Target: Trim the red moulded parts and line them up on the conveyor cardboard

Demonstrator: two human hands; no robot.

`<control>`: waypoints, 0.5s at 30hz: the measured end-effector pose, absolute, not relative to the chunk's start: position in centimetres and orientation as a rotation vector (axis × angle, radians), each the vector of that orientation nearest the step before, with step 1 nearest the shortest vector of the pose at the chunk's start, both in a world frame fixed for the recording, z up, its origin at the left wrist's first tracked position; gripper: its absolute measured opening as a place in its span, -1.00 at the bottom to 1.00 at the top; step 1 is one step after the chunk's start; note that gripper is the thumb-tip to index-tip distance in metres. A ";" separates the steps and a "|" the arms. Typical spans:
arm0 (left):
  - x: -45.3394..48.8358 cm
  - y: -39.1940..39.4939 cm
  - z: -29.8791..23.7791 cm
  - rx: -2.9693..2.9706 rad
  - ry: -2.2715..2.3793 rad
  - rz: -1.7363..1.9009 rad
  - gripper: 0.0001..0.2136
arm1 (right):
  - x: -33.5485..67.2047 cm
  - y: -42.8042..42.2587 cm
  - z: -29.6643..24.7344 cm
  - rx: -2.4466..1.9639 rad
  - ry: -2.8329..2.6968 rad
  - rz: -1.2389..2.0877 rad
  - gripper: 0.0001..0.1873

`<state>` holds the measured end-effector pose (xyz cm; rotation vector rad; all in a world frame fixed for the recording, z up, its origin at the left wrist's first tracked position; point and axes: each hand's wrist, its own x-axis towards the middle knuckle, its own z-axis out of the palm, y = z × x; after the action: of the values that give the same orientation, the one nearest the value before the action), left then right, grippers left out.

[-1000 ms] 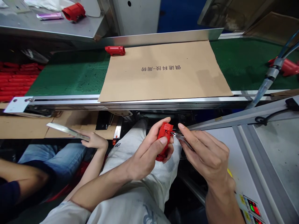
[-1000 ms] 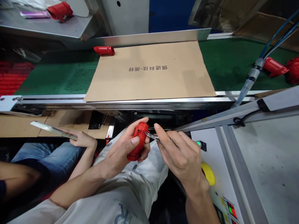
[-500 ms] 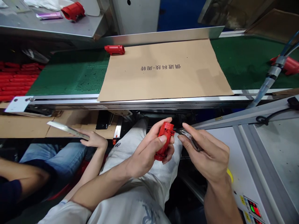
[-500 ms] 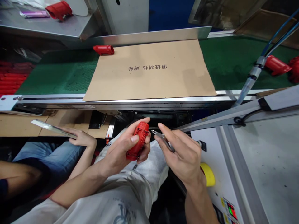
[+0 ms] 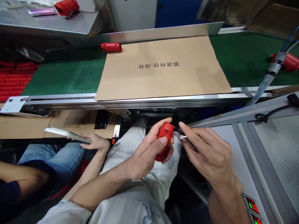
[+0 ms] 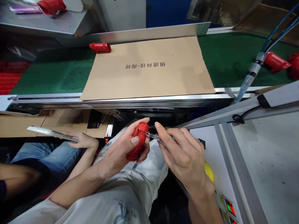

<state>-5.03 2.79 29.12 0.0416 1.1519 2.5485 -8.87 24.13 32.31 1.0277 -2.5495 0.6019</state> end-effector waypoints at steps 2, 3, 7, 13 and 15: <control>-5.0 2.7 29.1 0.035 1.173 2.534 -0.51 | -8.9 24.2 32.5 1.026 -2.565 0.547 -0.31; -5.0 2.7 29.1 0.034 1.180 2.529 -0.51 | -8.9 24.2 32.5 1.027 -2.567 0.525 -0.31; -5.1 2.7 29.1 0.034 1.204 2.506 -0.52 | -9.0 24.3 32.5 1.027 -2.571 0.547 -0.34; -5.4 2.7 28.9 0.043 1.164 2.517 -0.53 | -8.9 23.8 31.5 0.981 -2.572 0.716 -0.38; -5.4 2.8 29.0 0.068 1.113 2.545 -0.53 | -8.7 23.5 31.0 0.808 -2.538 1.016 -0.44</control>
<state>-5.44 2.76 28.99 0.0685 1.1131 2.5451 -8.74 23.49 31.03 0.8075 -2.5376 1.0160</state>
